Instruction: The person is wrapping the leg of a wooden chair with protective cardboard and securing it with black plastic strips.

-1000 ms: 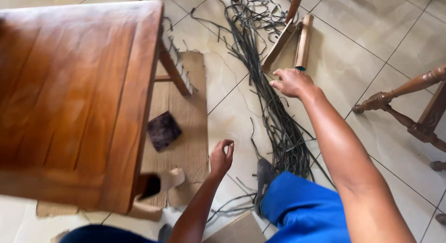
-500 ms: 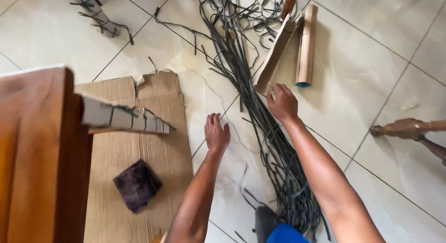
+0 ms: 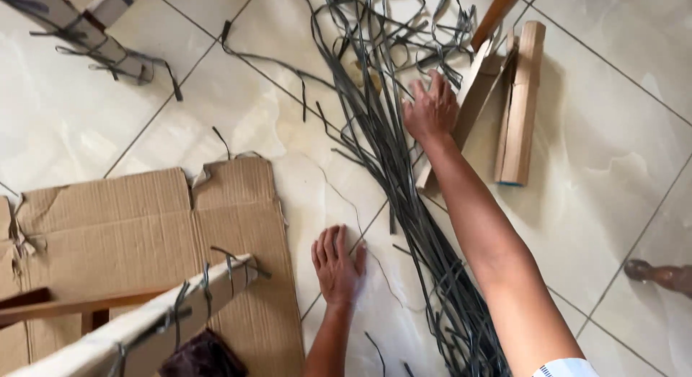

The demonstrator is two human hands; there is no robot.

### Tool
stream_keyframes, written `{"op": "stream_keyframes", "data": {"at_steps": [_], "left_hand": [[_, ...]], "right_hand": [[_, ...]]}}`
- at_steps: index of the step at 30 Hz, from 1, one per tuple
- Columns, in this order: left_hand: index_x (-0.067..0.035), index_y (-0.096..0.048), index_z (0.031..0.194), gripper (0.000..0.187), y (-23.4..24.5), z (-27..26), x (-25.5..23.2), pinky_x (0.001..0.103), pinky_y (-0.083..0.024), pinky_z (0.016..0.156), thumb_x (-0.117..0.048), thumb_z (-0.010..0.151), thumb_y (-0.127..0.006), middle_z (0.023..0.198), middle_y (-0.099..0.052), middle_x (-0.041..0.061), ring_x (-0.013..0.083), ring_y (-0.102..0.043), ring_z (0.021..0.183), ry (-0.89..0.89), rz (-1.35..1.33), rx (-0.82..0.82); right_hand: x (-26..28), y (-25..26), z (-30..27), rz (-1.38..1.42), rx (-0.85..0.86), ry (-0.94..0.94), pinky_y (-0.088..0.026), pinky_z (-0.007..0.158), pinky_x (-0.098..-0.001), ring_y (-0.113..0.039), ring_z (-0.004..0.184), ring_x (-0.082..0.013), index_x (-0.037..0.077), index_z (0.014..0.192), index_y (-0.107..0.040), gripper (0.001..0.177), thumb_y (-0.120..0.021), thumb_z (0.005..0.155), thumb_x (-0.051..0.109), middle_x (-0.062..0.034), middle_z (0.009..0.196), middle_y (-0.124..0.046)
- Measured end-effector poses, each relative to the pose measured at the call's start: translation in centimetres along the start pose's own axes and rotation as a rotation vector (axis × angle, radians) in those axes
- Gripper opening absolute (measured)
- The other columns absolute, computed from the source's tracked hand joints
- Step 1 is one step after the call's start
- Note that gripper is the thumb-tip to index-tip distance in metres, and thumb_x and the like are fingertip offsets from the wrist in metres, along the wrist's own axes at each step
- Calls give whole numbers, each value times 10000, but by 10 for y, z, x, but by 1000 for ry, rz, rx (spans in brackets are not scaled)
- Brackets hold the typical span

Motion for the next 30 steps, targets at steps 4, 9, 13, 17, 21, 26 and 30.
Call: {"op": "stream_keyframes", "data": {"at_steps": [4,9,13,17,21,26,30], "left_hand": [[-92,-498,1441,611,23,14,-12,461,-257,1244,-499,990,-566,1463,-505,70,276,-425,1423,64,-27,125],[-89,-495,1438,621,21,16,-12,464,-254,1244,-488,973,-596,1461,-501,71,275,-414,1430,70,14,157],[-98,-491,1440,621,17,17,-11,468,-265,1237,-507,980,-580,1459,-506,77,277,-421,1424,72,43,147],[-107,-478,1459,649,16,15,-9,469,-264,1236,-499,963,-624,1475,-491,68,277,-406,1437,67,29,166],[-105,-462,1471,669,15,15,-9,469,-258,1233,-498,957,-635,1477,-478,72,282,-399,1436,60,26,189],[-101,-460,1479,683,16,15,-9,469,-262,1233,-485,947,-653,1490,-470,71,280,-400,1435,54,31,179],[-92,-479,1464,674,18,17,-9,466,-269,1225,-478,944,-664,1482,-483,75,288,-412,1425,56,8,168]], "right_hand": [[-9,-24,28,-3,21,110,-436,1102,-552,-532,1280,-410,75,836,-671,106,-676,936,109,-198,1349,-551],[-52,-29,91,150,-53,-264,-642,747,-365,-673,920,-210,45,1011,-638,200,-464,1070,123,-109,1354,-502],[-104,-91,127,210,-2,-278,-636,913,-417,-595,1266,-461,-35,1375,-485,435,-640,1115,277,-308,1590,-200],[-96,-118,142,188,309,-588,-358,1007,-565,-124,1566,-558,213,1692,80,1300,-485,871,1049,-232,1658,225],[-49,-111,158,186,395,-728,-7,1135,-861,166,1510,-571,296,1712,57,1298,-482,829,1080,-143,1673,244],[-24,-136,151,55,308,-624,0,1118,-839,-19,1539,-490,217,1647,48,1377,-271,667,1131,-190,1720,-53],[-18,-161,139,-113,-38,-326,-468,991,-486,-570,1161,-305,-11,1547,-241,1070,-456,1049,912,-149,1298,-584]]}}
Point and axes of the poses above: each hand's wrist, its own z-axis towards the middle knuckle, its own y-axis out of the back of the hand, x = y × z, the point moved 2 cm from there along z, towards the middle knuckle
